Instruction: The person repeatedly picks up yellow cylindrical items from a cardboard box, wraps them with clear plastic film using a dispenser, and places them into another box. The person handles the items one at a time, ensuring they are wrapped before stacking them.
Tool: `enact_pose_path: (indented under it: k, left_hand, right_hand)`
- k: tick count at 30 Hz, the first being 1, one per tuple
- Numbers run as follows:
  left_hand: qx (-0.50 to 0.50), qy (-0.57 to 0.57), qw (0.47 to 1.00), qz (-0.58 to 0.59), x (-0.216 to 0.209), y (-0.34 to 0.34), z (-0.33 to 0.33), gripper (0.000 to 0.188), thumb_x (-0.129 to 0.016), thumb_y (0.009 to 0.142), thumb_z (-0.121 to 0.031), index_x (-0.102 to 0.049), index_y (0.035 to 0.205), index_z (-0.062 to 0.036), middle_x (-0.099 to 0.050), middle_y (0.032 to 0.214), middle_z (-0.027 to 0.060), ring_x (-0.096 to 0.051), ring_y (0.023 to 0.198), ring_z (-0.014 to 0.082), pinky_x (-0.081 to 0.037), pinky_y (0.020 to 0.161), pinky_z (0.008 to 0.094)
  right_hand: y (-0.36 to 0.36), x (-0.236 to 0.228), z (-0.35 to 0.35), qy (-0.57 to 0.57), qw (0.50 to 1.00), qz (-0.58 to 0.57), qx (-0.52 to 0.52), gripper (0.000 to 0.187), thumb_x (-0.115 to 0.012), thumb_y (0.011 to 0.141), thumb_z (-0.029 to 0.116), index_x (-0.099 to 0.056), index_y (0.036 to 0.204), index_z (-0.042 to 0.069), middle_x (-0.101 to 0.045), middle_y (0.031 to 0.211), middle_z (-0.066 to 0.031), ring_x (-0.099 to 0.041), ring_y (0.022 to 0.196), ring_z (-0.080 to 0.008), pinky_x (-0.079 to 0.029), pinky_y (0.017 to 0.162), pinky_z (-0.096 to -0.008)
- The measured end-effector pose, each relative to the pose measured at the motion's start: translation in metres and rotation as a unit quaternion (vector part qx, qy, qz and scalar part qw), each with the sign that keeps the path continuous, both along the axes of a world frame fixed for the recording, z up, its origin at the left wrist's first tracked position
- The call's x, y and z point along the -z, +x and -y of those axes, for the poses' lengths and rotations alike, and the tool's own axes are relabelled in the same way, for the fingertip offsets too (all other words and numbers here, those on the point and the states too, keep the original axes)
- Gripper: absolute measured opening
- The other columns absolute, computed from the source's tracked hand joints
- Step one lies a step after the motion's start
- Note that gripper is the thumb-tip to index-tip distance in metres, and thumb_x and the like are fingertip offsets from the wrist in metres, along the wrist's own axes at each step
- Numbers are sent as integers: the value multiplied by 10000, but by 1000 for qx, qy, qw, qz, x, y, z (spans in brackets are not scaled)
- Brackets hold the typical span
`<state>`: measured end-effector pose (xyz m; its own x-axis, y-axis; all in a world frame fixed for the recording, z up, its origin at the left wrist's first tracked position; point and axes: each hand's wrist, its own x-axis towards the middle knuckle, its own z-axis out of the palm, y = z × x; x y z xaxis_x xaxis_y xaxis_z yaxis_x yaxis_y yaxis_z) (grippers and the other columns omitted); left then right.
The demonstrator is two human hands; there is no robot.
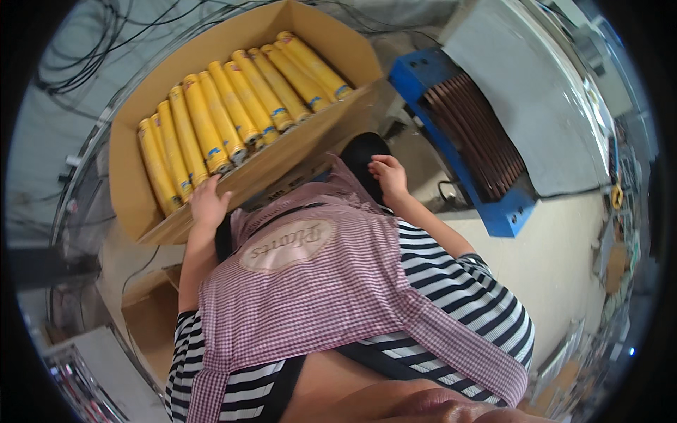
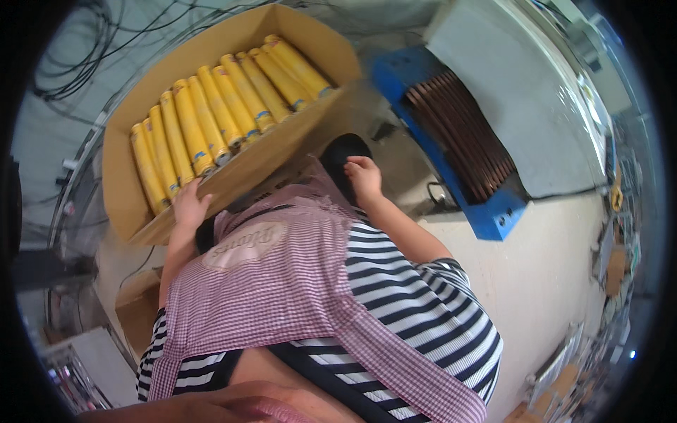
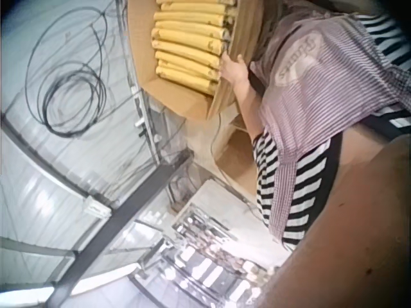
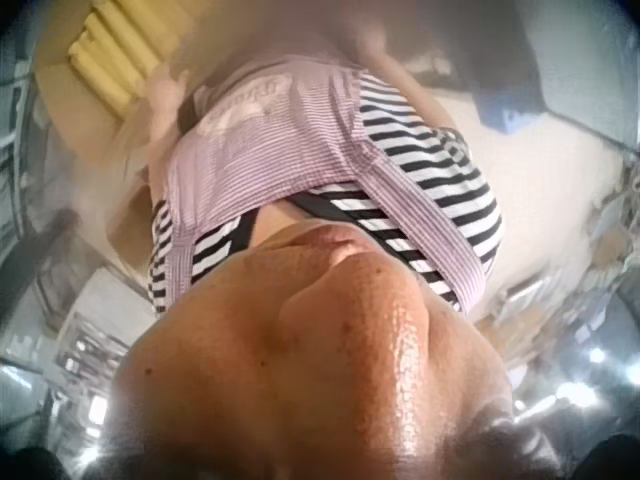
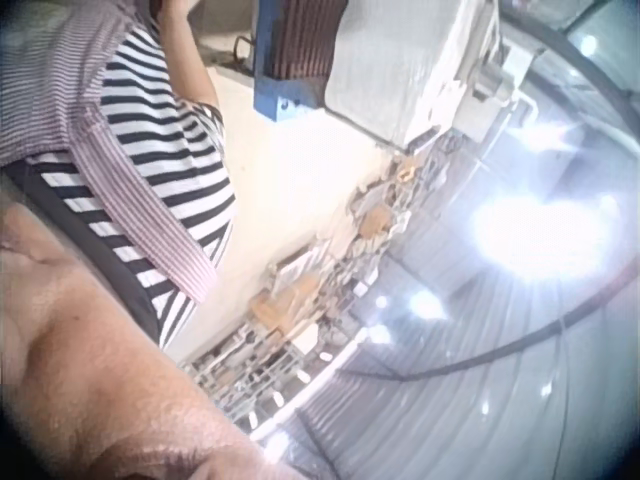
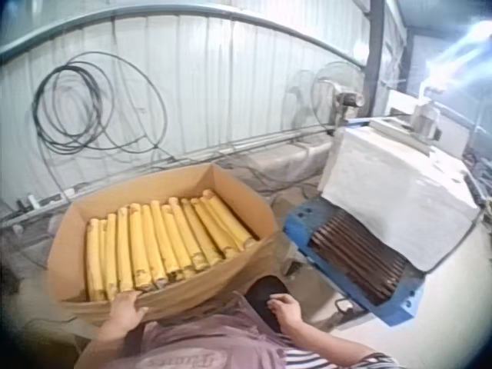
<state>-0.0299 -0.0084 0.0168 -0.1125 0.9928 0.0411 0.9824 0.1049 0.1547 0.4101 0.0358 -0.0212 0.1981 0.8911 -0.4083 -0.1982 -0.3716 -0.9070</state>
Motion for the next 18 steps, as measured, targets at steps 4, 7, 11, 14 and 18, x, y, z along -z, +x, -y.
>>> enact_pose_path:
  k: [4, 7, 11, 14, 18]
  left_hand:
    - [9, 2, 1000, 12, -7, 3, 3, 517, -743, 777, -304, -593, 1240, -130, -637, 1159, 119, -569, 1124, 314, -398, 961, 462]
    - [4, 14, 1000, 20, -3, 0, 6, 513, -734, 791, -299, -585, 1253, -133, -629, 1150, 113, -559, 1123, 308, -377, 977, 449]
    - [3, 4, 999, 32, -3, -2, 8, 518, -725, 795, -286, -574, 1263, -124, -614, 1198, 128, -542, 1159, 320, -366, 999, 450]
    - [-3, -9, 999, 35, -5, -1, 8, 524, -727, 791, -285, -574, 1264, -119, -610, 1216, 142, -539, 1172, 327, -368, 1000, 456]
    - [-5, -5, 1000, 19, -7, 0, 8, 531, -737, 784, -289, -581, 1262, -118, -616, 1204, 145, -547, 1162, 321, -374, 982, 459]
  right_hand:
    - [1, -3, 0, -5, 1000, 9, 1, 179, -628, 875, 49, -635, 1053, 32, -655, 850, -40, -589, 737, -102, -458, 638, -220]
    - [1, 1, -1, 7, 1000, 13, -11, 174, -628, 874, 49, -640, 1047, 44, -657, 869, -26, -590, 742, -95, -453, 644, -216]
    - [-2, -4, -4, -15, 1000, 2, -18, 170, -608, 894, 81, -631, 1062, 63, -665, 886, -16, -590, 739, -93, -448, 670, -224]
    - [-5, -6, -4, -16, 1000, -6, -18, 175, -599, 903, 92, -625, 1075, 68, -675, 893, -15, -599, 748, -91, -447, 675, -224]
    - [-6, -5, 1, 8, 1000, -20, -6, 161, -604, 909, 93, -623, 1068, 83, -687, 890, -12, -617, 760, -87, -457, 674, -220]
